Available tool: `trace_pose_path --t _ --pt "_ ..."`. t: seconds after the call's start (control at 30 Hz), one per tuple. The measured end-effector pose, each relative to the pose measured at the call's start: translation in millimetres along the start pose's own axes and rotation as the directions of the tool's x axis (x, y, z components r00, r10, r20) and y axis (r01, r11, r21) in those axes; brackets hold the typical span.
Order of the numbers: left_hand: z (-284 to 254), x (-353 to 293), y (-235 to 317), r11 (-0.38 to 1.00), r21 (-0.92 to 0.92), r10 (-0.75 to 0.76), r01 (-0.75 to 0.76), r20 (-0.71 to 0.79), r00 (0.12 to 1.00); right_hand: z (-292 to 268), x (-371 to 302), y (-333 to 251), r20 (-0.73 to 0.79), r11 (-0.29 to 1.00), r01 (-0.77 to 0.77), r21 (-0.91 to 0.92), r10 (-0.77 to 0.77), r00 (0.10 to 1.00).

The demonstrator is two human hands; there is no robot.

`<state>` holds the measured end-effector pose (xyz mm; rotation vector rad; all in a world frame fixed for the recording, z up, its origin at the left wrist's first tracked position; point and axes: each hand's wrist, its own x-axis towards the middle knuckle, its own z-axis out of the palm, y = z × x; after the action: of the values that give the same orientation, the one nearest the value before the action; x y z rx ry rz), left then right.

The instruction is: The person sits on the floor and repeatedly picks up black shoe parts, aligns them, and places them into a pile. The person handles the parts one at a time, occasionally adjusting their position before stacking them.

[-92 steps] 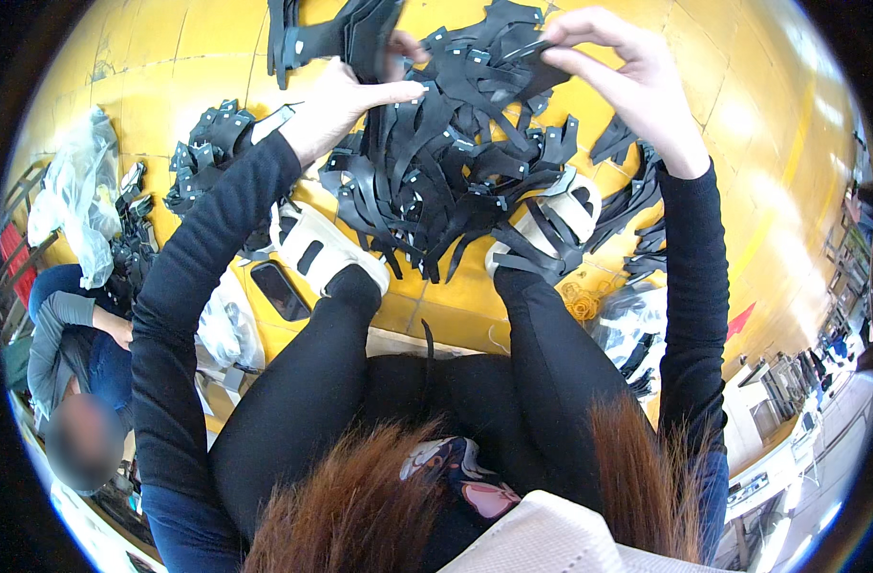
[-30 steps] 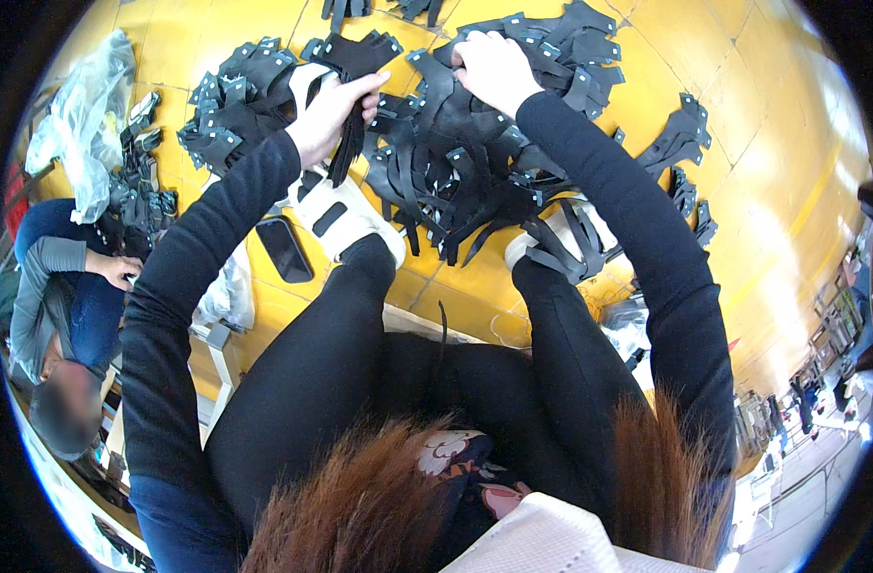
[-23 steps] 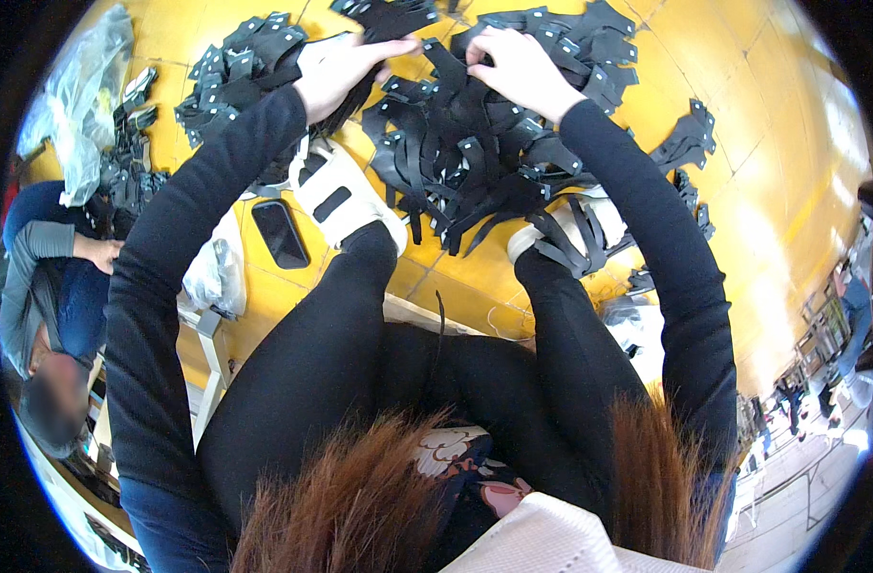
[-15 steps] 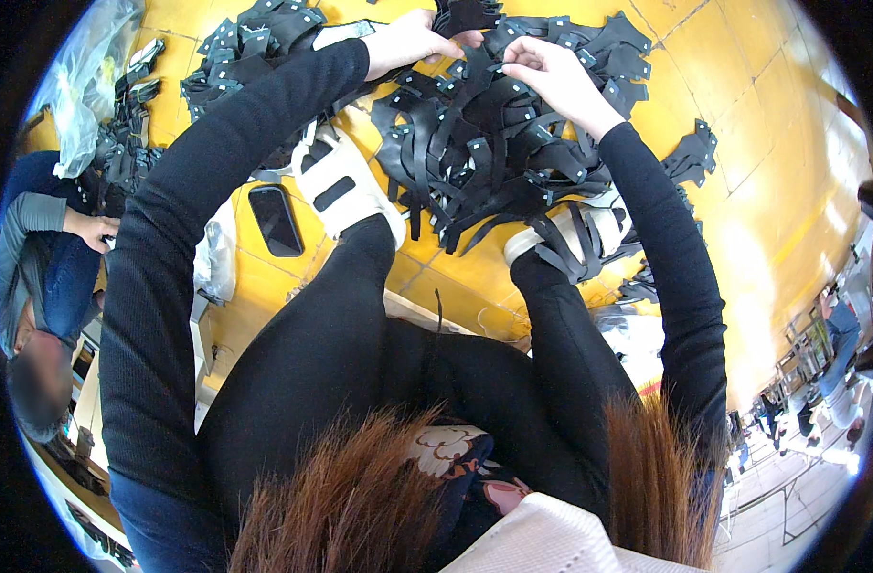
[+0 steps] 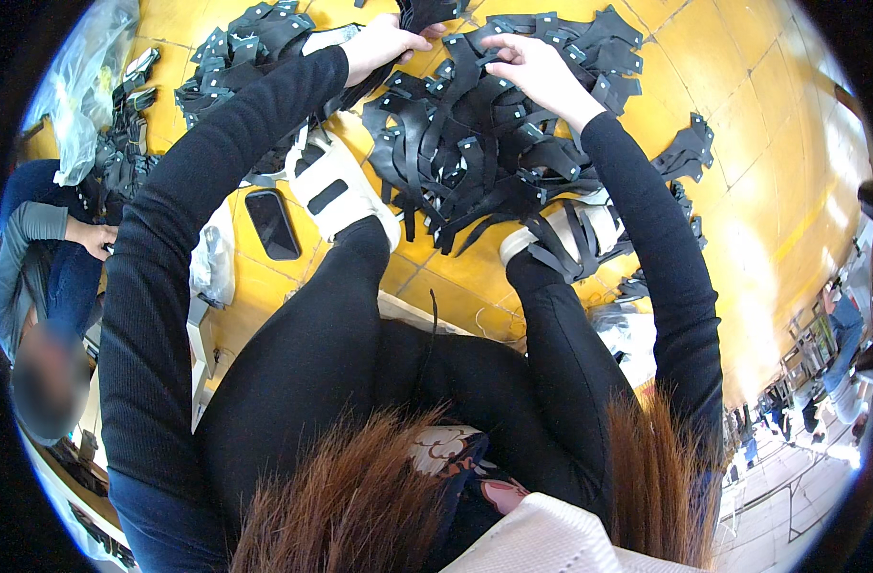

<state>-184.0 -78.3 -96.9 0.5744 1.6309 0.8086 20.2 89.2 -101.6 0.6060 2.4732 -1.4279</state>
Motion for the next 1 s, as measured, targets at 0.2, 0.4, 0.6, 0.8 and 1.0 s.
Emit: trace_pose_path --t 0.2,0.4,0.6,0.8,1.0 --pt "4 -2 7 0.993 -0.062 -0.095 0.098 0.049 0.994 21 18 1 0.043 0.979 0.033 -0.203 -0.025 0.999" --pt "2 -7 -5 0.971 -0.164 0.159 -0.172 -0.088 0.983 19 15 -14 -0.084 0.981 0.187 -0.051 -0.191 0.978" --pt "-16 -29 50 0.996 0.051 -0.078 0.075 0.05 0.996 -27 1 -47 -0.082 0.966 0.249 0.069 -0.244 0.966" --pt "-12 -50 88 0.934 0.32 -0.148 0.162 -0.068 0.987 -61 4 -99 -0.123 0.934 0.303 0.192 -0.283 0.951" --pt "-16 -27 91 0.88 -0.139 0.464 -0.454 0.051 0.884 -92 -9 -130 -0.185 0.93 0.309 0.2 -0.274 0.944"
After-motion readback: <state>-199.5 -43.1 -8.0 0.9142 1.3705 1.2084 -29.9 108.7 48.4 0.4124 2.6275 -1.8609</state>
